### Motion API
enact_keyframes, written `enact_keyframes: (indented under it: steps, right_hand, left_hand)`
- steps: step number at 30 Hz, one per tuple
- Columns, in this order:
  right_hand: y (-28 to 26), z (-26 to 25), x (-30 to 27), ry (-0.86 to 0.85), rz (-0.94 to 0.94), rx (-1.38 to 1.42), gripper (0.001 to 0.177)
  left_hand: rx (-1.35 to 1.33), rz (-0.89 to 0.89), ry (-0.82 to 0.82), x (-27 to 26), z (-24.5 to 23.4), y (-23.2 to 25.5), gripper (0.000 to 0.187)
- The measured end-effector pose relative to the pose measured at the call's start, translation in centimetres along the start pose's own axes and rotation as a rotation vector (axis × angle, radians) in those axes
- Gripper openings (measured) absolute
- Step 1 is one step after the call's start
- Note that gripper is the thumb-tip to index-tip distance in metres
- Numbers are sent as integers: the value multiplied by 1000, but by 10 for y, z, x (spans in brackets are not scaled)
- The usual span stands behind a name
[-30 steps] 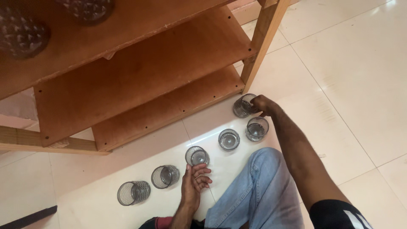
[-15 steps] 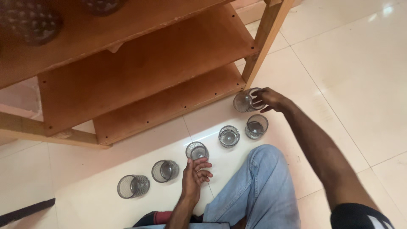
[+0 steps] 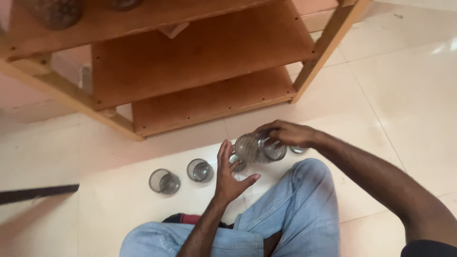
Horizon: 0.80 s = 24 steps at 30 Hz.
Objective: The person sits on the floor and assembles glass containers by picking up a glass jar and a lid, screwing the lid onto the jar, and placing the completed unit on a wooden shelf. This process is repeated for several containers.
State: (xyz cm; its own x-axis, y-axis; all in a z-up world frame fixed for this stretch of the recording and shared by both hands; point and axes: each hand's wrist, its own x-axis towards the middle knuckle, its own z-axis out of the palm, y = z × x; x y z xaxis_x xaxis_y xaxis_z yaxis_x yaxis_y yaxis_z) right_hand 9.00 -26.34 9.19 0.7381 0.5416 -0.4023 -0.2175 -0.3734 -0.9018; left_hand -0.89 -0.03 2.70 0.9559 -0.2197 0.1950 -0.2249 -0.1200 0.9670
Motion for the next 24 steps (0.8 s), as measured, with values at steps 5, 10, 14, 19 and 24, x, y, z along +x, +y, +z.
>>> enact_keyframes:
  steps: [5,10,14,19,24]
  right_hand:
    - [-36,55,22,-40,8,-263,54]
    - [-51,60,23,-28,-109,-291,49]
    - [-40,61,21,110,44,197,70]
    - [5,117,36,140,228,609,66]
    - [37,129,40,-47,-40,1062,59]
  left_hand:
    - [256,127,71,3,-18,9,120]
    - [226,66,156,8,-26,2,112]
    - [-249,-38,164,9,-30,-1,110]
    - [-218,111,161,6,-30,2,115]
    - [-156,60,116,6,-37,6,109]
